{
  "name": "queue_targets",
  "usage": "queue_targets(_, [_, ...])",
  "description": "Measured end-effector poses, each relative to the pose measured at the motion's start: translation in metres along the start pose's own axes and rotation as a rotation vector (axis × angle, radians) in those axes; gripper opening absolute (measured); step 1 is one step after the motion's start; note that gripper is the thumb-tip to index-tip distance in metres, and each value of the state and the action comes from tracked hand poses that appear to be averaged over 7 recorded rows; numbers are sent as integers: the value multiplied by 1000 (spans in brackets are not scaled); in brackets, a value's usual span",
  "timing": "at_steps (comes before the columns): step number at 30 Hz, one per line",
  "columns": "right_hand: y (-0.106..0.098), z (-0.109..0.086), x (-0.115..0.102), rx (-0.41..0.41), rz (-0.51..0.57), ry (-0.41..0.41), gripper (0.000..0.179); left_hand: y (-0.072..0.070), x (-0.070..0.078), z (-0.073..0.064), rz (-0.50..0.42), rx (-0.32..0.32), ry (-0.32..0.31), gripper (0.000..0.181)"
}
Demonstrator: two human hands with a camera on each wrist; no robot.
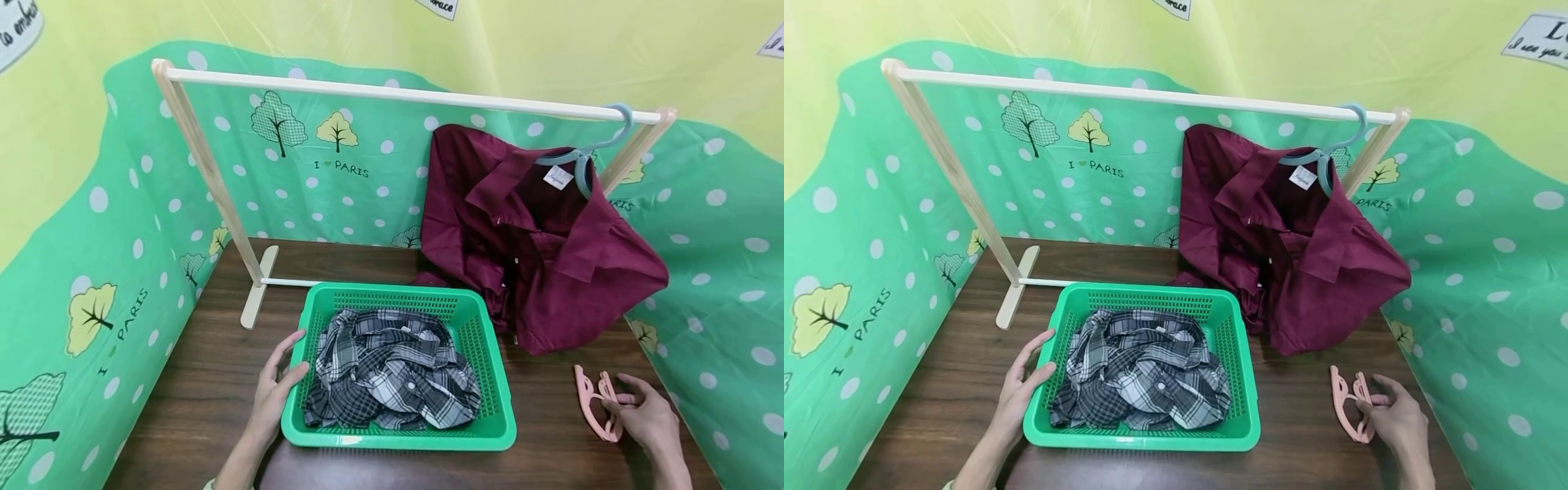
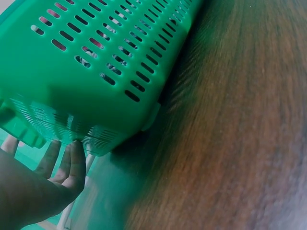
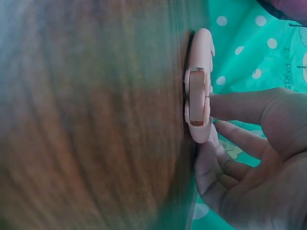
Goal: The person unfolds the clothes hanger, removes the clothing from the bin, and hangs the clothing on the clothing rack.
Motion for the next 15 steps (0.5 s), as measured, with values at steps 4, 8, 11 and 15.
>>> queue_targets(4, [-1,-1,-2,-2,10,39,72,0,1,-1,4,3,8,54])
queue_targets(8, [-2,-5,-5,-33,62,80,72,-1,-1,0,9,4,3,55])
queue_targets(11, [-1,-8,-6,-94,160,98,74,-1,-3,0,12,5,-9,56])
queue_targets(15, [1,-13,-6,-155,319,87,63,-1,-4,0,14,4,-7,56])
Point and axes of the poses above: each hand's wrist, its own z-axis towards the middle knuckle, its own y-axis out of the palm, x = y × z, the point moved 1 cm from there along z, towards the middle knuckle
